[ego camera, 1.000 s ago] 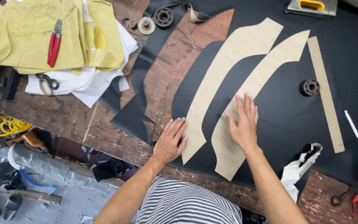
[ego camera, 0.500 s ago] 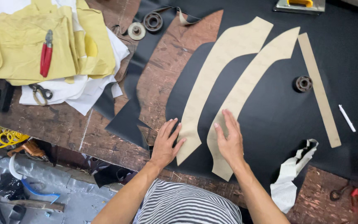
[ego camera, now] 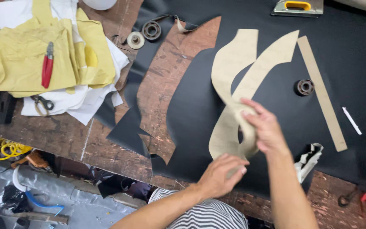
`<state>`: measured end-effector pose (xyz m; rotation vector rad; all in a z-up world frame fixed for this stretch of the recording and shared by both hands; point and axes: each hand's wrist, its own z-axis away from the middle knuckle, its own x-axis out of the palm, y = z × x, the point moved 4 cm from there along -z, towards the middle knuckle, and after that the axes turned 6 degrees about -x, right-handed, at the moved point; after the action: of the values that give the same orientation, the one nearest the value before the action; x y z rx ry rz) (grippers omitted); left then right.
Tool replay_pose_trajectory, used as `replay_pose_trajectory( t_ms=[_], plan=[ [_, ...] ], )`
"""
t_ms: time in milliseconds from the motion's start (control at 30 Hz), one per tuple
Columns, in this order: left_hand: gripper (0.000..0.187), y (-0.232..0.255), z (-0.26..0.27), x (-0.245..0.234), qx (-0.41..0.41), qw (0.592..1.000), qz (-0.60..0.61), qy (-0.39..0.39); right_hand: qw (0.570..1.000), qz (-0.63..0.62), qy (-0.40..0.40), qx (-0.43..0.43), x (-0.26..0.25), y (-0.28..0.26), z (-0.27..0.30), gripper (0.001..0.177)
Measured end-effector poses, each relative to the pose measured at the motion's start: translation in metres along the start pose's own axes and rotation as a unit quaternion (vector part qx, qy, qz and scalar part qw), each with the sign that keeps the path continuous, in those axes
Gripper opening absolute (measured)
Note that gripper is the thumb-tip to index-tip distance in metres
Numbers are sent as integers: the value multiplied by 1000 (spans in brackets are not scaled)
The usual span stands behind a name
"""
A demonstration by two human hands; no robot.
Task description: The person places beige paper templates onto a black sheet of material, secures them with weights, and uses scissors to cut the material along the template edges. The person then removes the templates and marks the cut pieces with a white pen.
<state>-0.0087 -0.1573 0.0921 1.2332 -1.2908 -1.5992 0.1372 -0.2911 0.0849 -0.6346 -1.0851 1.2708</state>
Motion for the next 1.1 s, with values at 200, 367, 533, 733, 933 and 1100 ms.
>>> replay_pose_trajectory(
  t_ms=[200,367,533,733,933,1100],
  plan=[
    [48,-67,-82,19,63,947,-310,61,963,13,21,-267,-96,-117,87,39],
    [66,-100,-126,18,120,868,-481,-8,962,-114,-10,-249,-221,-124,134,26],
    [68,-120,-138,-14,121,877,-465,-9,962,43,116,-245,-211,-113,153,28],
    [68,-129,-127,-92,104,860,-500,8,933,158,156,-282,-119,-118,133,30],
    [69,-120,-99,-112,77,884,-460,34,930,197,150,-273,-106,-108,93,34],
    [51,-110,-105,-121,81,928,-352,90,835,534,129,-45,-96,-61,58,49]
  ],
)
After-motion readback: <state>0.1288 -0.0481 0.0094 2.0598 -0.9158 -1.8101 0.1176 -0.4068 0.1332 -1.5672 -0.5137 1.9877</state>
